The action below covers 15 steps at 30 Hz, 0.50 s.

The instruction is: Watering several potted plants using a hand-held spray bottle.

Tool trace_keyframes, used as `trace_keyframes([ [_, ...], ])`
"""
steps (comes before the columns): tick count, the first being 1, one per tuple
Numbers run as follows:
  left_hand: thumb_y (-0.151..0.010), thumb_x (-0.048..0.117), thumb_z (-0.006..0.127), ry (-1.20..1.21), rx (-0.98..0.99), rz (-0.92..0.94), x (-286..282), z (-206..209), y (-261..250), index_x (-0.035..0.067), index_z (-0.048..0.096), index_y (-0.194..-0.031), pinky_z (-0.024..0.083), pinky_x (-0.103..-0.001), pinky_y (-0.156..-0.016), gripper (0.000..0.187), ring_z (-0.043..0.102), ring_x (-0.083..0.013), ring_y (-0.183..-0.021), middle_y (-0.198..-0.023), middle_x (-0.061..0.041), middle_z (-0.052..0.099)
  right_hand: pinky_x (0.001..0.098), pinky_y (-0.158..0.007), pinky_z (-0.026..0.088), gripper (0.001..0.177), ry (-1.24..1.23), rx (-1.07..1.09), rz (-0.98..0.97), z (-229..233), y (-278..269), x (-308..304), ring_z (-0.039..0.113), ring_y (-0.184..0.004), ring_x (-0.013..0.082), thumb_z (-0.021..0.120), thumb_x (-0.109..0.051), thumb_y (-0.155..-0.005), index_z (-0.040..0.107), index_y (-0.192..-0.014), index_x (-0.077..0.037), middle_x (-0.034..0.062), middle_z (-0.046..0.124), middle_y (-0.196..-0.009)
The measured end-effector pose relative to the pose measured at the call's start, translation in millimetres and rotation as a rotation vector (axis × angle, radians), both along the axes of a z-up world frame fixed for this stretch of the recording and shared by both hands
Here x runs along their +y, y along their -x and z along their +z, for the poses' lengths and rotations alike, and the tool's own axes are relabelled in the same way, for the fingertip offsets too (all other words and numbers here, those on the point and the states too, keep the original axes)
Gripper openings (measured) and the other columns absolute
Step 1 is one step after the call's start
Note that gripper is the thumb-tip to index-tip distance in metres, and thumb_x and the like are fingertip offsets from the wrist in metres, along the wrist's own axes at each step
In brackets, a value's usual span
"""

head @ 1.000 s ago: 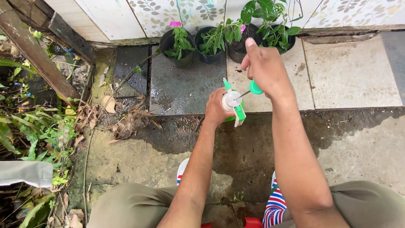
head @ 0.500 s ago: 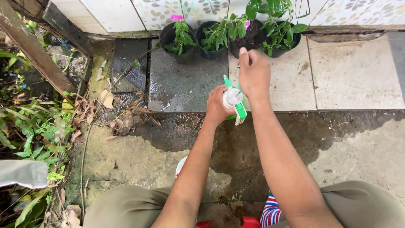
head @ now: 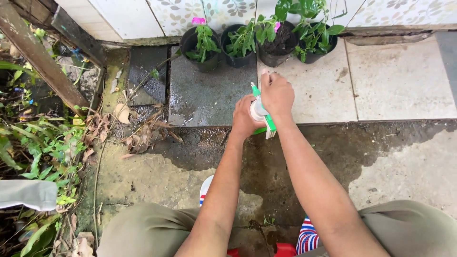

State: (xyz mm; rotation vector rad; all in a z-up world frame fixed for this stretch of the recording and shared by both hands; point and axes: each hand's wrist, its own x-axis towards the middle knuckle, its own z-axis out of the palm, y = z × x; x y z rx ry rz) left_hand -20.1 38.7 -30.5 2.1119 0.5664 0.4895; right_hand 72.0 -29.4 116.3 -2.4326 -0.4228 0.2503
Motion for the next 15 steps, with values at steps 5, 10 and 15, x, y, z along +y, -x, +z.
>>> trace_keyframes([
  [5,-0.054,0.047,0.094,-0.008,-0.001,-0.017,1,-3,-6,0.023,0.053,-0.127,0.046,-0.065,-0.107,0.087,0.044,-0.0353,-0.14,-0.14,0.0,0.054,0.0473,-0.078,0.053,0.055,-0.136,0.151,0.062,37,-7,-21,0.07,-0.08,0.0372,0.042,-0.055,-0.096,0.073,-0.071,-0.018,0.0128,0.067,-0.063],
  [10,-0.056,0.045,0.098,0.01,0.097,-0.056,1,15,-1,0.024,0.054,-0.131,0.043,-0.063,-0.112,0.089,0.045,-0.0327,-0.141,-0.14,-0.001,0.056,0.0322,-0.055,0.042,0.064,-0.366,0.369,0.035,42,-19,-35,0.048,-0.05,0.0215,0.04,-0.055,-0.1,0.07,-0.067,-0.009,0.0126,0.056,-0.045],
  [15,-0.055,0.037,0.096,-0.089,-0.04,-0.056,2,4,0,0.012,0.052,-0.133,0.043,-0.049,-0.106,0.092,0.051,-0.0335,-0.13,-0.141,-0.011,0.056,0.0252,-0.056,0.04,0.065,-0.464,0.544,-0.003,117,1,-41,0.045,-0.045,0.0109,0.03,-0.06,-0.104,0.052,-0.065,-0.014,0.0025,0.05,-0.05],
])
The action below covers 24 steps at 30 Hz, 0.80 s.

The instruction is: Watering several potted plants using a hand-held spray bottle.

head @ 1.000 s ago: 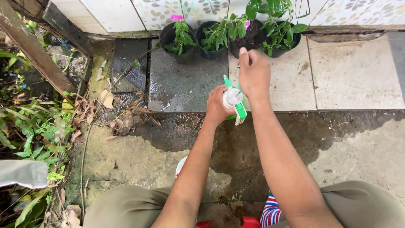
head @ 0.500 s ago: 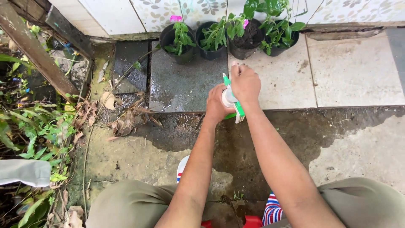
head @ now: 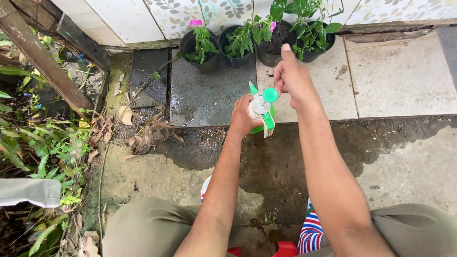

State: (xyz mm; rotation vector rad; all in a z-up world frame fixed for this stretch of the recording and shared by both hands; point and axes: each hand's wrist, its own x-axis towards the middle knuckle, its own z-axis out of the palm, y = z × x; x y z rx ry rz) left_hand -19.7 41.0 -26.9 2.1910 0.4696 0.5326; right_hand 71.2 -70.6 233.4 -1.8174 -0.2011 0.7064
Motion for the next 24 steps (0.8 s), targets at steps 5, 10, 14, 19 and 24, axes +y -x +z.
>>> trace_keyframes([
  [5,-0.055,0.039,0.096,0.033,0.043,0.007,-5,15,2,0.013,0.052,-0.129,0.045,-0.052,-0.101,0.09,0.05,-0.0334,-0.128,-0.14,-0.01,0.056,0.027,-0.063,0.041,0.062,-0.02,-0.065,0.039,36,5,-10,0.04,-0.048,0.0092,0.027,-0.059,-0.105,0.051,-0.066,-0.018,-0.0028,0.046,-0.051],
  [10,-0.057,0.035,0.097,0.047,0.021,0.014,-3,6,-3,0.012,0.051,-0.133,0.044,-0.054,-0.103,0.092,0.048,-0.0339,-0.131,-0.14,-0.01,0.055,0.0395,-0.084,0.047,0.062,0.263,-0.506,0.094,49,10,1,0.063,-0.085,0.0162,0.025,-0.056,-0.106,0.064,-0.079,-0.016,0.0012,0.068,-0.084],
  [14,-0.056,0.034,0.099,0.049,0.044,0.033,-5,11,-1,0.013,0.05,-0.133,0.043,-0.052,-0.106,0.093,0.048,-0.0319,-0.131,-0.14,-0.01,0.055,0.0633,-0.105,0.032,0.05,0.411,-0.854,0.252,25,10,13,0.044,-0.129,0.0369,0.036,-0.05,-0.108,0.053,-0.14,-0.015,0.0122,0.056,-0.134],
  [19,-0.054,0.034,0.098,0.012,-0.059,0.081,-3,-20,-9,0.015,0.05,-0.135,0.043,-0.052,-0.106,0.096,0.05,-0.0351,-0.132,-0.143,-0.009,0.055,0.0626,-0.124,0.009,0.061,0.173,-0.654,0.287,-1,10,16,0.006,-0.154,0.0374,0.022,-0.055,-0.104,0.03,-0.157,-0.027,0.0131,0.02,-0.166],
  [24,-0.054,0.035,0.096,0.021,-0.011,0.1,-7,-17,-7,0.018,0.05,-0.133,0.041,-0.048,-0.103,0.094,0.049,-0.0331,-0.131,-0.145,-0.006,0.053,0.0584,-0.122,0.001,0.056,0.268,-0.515,0.233,-29,8,23,0.001,-0.157,0.0294,0.018,-0.043,-0.105,0.024,-0.16,-0.033,0.0068,0.018,-0.171],
])
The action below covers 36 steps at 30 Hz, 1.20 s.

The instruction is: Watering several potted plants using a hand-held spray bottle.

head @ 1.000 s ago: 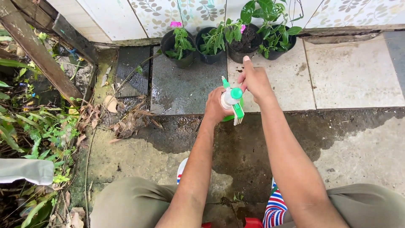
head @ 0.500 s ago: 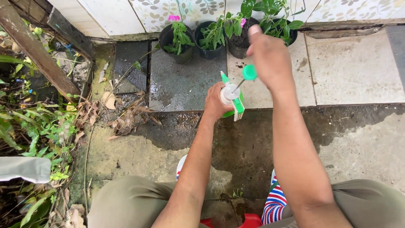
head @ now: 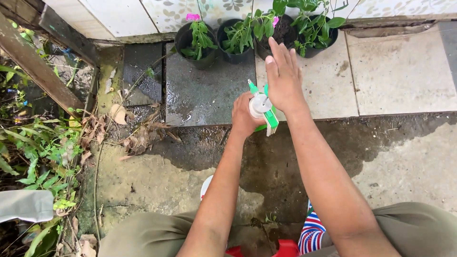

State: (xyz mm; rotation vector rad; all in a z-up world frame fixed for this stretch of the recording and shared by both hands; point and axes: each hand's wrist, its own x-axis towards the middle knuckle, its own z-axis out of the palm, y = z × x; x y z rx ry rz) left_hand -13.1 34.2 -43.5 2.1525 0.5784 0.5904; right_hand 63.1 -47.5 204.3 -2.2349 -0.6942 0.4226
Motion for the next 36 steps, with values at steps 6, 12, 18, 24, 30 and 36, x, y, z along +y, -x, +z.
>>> trace_keyframes([
  [6,-0.058,0.032,0.096,0.121,0.085,-0.026,-1,19,5,0.018,0.053,-0.132,0.039,-0.066,-0.114,0.088,0.042,-0.0383,-0.142,-0.142,-0.005,0.054,0.0681,-0.122,0.012,0.056,0.13,0.097,-0.057,-67,3,2,0.015,-0.155,0.0423,0.024,-0.038,-0.109,0.022,-0.164,-0.03,0.0183,0.026,-0.168],
  [12,-0.055,0.035,0.095,0.081,0.136,-0.031,2,21,3,0.019,0.051,-0.135,0.041,-0.066,-0.114,0.093,0.04,-0.0349,-0.143,-0.146,-0.003,0.051,0.0699,-0.117,0.022,0.066,0.162,-0.358,-0.088,-83,2,6,0.023,-0.152,0.0418,0.058,-0.034,-0.102,0.029,-0.161,-0.026,0.0171,0.034,-0.161],
  [18,-0.06,0.042,0.094,0.058,0.208,-0.041,3,19,-1,0.02,0.05,-0.138,0.041,-0.062,-0.116,0.093,0.037,-0.0303,-0.146,-0.149,0.0,0.048,0.0654,-0.116,0.032,0.074,0.132,-0.424,0.028,-106,13,11,0.034,-0.147,0.0403,0.068,-0.01,-0.09,0.038,-0.157,-0.024,0.0149,0.035,-0.159],
  [24,-0.059,0.044,0.096,0.076,0.161,-0.078,8,14,0,0.024,0.054,-0.135,0.045,-0.062,-0.111,0.09,0.04,-0.0315,-0.144,-0.145,0.002,0.051,0.0639,-0.119,0.03,0.078,-0.038,-0.474,0.108,-97,12,5,0.027,-0.152,0.0409,0.063,0.015,-0.079,0.056,-0.146,-0.024,0.0144,0.023,-0.166],
  [30,-0.054,0.045,0.096,0.035,0.119,-0.085,5,11,-1,0.022,0.052,-0.131,0.048,-0.066,-0.106,0.091,0.043,-0.0353,-0.141,-0.14,0.0,0.054,0.0712,-0.121,0.018,0.093,-0.24,-0.544,0.097,13,25,-25,0.017,-0.155,0.0397,0.053,0.031,-0.073,0.055,-0.15,-0.021,0.0127,0.02,-0.167],
  [36,-0.055,0.027,0.098,0.02,0.042,-0.051,-1,14,2,0.016,0.05,-0.132,0.044,-0.052,-0.102,0.092,0.048,-0.0327,-0.131,-0.143,-0.007,0.055,0.0628,-0.119,0.017,0.062,-0.01,-0.578,0.073,16,14,-17,0.019,-0.15,0.0369,0.054,0.002,-0.086,0.054,-0.146,-0.016,0.0169,0.041,-0.157],
])
